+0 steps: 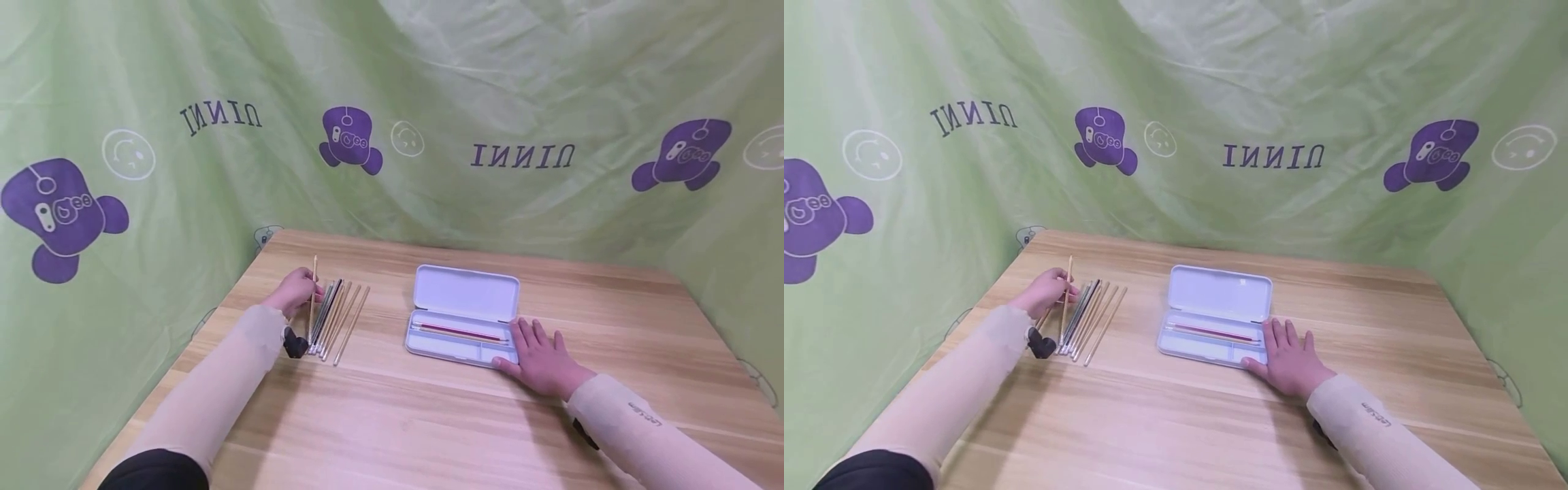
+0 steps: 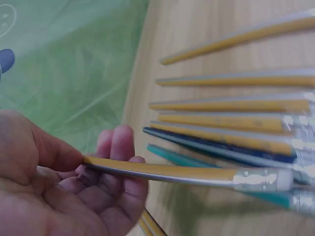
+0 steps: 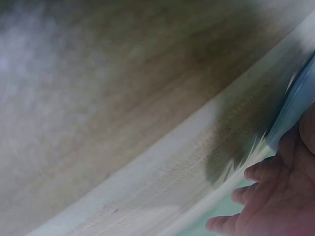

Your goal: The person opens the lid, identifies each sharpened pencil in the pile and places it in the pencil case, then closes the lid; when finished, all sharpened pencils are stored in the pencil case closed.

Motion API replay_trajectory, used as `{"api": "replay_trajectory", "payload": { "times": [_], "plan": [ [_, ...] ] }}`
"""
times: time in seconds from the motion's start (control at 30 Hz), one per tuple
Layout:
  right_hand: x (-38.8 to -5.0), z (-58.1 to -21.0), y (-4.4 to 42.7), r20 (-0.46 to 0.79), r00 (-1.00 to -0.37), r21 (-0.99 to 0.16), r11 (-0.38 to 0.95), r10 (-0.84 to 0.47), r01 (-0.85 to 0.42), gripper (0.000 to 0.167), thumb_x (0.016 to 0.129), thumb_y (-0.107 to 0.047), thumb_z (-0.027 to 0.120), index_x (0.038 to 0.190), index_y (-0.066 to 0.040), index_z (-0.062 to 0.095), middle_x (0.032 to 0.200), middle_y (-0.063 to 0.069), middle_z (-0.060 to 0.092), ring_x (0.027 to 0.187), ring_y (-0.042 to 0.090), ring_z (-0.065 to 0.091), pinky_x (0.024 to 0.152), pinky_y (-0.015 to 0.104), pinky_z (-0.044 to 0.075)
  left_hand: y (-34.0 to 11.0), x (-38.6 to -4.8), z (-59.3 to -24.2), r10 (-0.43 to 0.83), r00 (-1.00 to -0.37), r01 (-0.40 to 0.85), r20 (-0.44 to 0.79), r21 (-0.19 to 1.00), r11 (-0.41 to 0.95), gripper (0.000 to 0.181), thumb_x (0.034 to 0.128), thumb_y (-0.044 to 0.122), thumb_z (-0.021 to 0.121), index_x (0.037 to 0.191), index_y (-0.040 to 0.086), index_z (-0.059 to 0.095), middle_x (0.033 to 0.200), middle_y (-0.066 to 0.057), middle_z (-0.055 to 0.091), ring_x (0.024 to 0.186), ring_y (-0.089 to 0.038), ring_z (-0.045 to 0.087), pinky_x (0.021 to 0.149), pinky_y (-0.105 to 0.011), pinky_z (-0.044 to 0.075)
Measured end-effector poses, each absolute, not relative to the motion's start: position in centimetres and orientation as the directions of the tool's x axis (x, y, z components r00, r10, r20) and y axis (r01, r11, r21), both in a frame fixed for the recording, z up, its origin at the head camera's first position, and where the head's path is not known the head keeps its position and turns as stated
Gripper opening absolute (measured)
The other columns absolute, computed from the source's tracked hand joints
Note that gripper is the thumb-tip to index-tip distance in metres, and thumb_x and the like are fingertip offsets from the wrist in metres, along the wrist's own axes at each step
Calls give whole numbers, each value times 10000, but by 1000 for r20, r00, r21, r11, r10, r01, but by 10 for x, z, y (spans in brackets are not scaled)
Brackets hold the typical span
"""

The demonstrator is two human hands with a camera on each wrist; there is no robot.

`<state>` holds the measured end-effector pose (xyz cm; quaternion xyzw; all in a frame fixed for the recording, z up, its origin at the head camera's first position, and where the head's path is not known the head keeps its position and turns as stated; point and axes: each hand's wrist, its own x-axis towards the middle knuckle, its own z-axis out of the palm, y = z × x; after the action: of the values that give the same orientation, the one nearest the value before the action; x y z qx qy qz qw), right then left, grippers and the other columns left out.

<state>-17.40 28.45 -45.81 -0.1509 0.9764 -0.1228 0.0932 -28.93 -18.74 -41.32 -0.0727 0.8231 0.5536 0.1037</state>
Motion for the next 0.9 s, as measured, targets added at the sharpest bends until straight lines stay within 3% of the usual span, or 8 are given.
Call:
{"api": "replay_trajectory", "payload": {
  "times": [0.13,0.23,0.37,0.5,0.6,0.77,0.9],
  "plan": [
    [-176,-465,288,-137,-939,-277,922,-316,-270,1076,982,-743,418,1566,133,200,1604,402,171,1458,626,92,1097,821,9,-185,-292,-412,20,-967,-231,-254,908,348,305,953,-123,416,1256,-134,379,902,-132,520,712,-152,543,599,-228,475],
    [-176,-464,287,-132,-938,-284,919,-320,-273,1074,982,-743,417,1571,127,197,1603,400,178,1462,620,94,1101,818,14,-184,-293,-411,34,-972,-208,-234,913,350,356,972,-130,458,1312,-213,396,1010,-214,556,769,-157,581,686,-228,545],
    [-176,-465,287,-129,-941,-274,923,-314,-270,1077,984,-751,396,1574,126,190,1611,388,178,1469,610,93,1106,814,16,-182,-295,-407,61,-971,-204,-230,937,282,481,1006,-106,488,1455,-213,354,1264,-361,562,1021,-289,668,953,-316,565],
    [-175,-462,286,-129,-941,-268,925,-313,-271,1078,984,-748,400,1568,133,188,1605,396,178,1463,617,97,1101,819,19,-178,-299,-400,121,-967,-204,-225,965,167,598,1014,-102,454,1553,-153,200,1422,-380,483,1297,-429,542,1109,-432,454],
    [-173,-455,283,-139,-939,-266,925,-314,-270,1060,990,-723,429,1560,141,200,1593,409,186,1454,626,110,1098,822,32,-170,-303,-393,168,-962,-203,-216,975,90,593,1017,-112,422,1552,-129,164,1470,-381,434,1363,-447,474,1143,-461,411],
    [-170,-449,280,-149,-942,-256,932,-302,-258,1031,997,-676,481,1553,152,216,1591,407,205,1454,624,129,1101,820,58,-150,-308,-384,270,-948,-166,-167,986,30,487,1055,-81,386,1501,-175,215,1482,-391,407,1384,-430,462,1121,-399,437],
    [-170,-452,280,-140,-941,-263,928,-307,-264,1026,995,-666,498,1546,156,228,1584,412,213,1445,633,138,1092,828,57,-129,-311,-377,385,-914,-148,-124,988,-33,465,1067,-79,350,1502,-203,239,1494,-422,365,1424,-496,377,1122,-406,432]
  ]
}}
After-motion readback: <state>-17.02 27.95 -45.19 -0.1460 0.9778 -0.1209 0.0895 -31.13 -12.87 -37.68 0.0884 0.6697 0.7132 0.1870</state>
